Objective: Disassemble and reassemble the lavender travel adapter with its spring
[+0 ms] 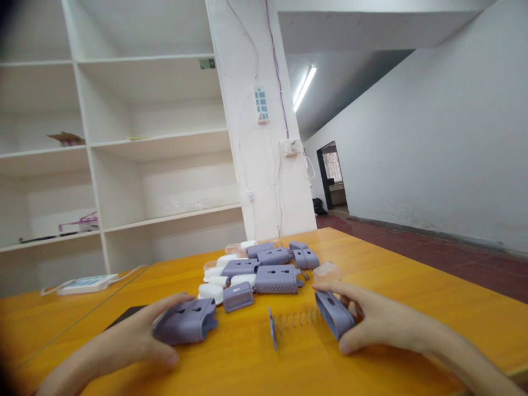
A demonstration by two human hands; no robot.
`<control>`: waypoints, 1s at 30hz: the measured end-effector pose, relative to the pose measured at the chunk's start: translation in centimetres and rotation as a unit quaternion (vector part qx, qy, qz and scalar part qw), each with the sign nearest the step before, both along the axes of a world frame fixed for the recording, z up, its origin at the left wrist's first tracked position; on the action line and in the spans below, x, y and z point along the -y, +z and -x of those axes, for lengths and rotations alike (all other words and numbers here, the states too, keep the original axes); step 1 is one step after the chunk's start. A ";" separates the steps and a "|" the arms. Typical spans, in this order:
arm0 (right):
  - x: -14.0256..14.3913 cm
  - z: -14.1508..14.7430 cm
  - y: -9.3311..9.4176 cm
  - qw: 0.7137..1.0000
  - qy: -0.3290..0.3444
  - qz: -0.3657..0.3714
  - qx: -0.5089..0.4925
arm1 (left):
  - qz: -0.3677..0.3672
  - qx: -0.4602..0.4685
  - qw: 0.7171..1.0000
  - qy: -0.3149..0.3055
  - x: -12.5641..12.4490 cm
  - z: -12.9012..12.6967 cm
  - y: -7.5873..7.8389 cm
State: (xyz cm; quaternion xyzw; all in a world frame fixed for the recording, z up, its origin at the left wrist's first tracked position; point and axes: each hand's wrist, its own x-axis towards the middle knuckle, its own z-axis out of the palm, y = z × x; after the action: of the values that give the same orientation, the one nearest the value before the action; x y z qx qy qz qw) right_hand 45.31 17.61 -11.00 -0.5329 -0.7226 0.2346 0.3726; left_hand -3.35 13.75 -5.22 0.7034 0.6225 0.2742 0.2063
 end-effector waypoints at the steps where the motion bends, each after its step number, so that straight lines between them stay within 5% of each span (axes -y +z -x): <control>1: 0.0 0.2 -0.3 0.998 0.048 0.032 -0.028 | 0.006 -0.008 1.000 -0.001 0.0 0.0 -0.1; 4: -0.1 1.1 -1.3 0.977 0.162 0.090 -0.102 | 0.018 -0.022 1.000 0.003 0.5 -0.9 -0.1; 8: 0.3 2.7 -2.5 0.966 0.192 0.088 -0.148 | 0.048 0.011 0.996 -0.069 1.4 -2.9 0.0; 18: 3.1 5.0 -0.1 0.989 0.125 0.056 -0.059 | 0.064 0.024 0.990 -0.127 1.3 -4.6 -0.5; 30: 3.2 5.0 -0.8 0.987 0.145 0.052 -0.053 | 0.052 -0.008 0.987 -0.149 0.9 -4.3 -0.8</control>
State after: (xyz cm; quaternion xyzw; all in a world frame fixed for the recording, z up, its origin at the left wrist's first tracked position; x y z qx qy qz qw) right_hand 40.28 14.36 -11.84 -0.4279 -0.7581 0.3516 0.3441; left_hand 0.92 12.81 -6.06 0.7784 0.5261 0.2020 0.2766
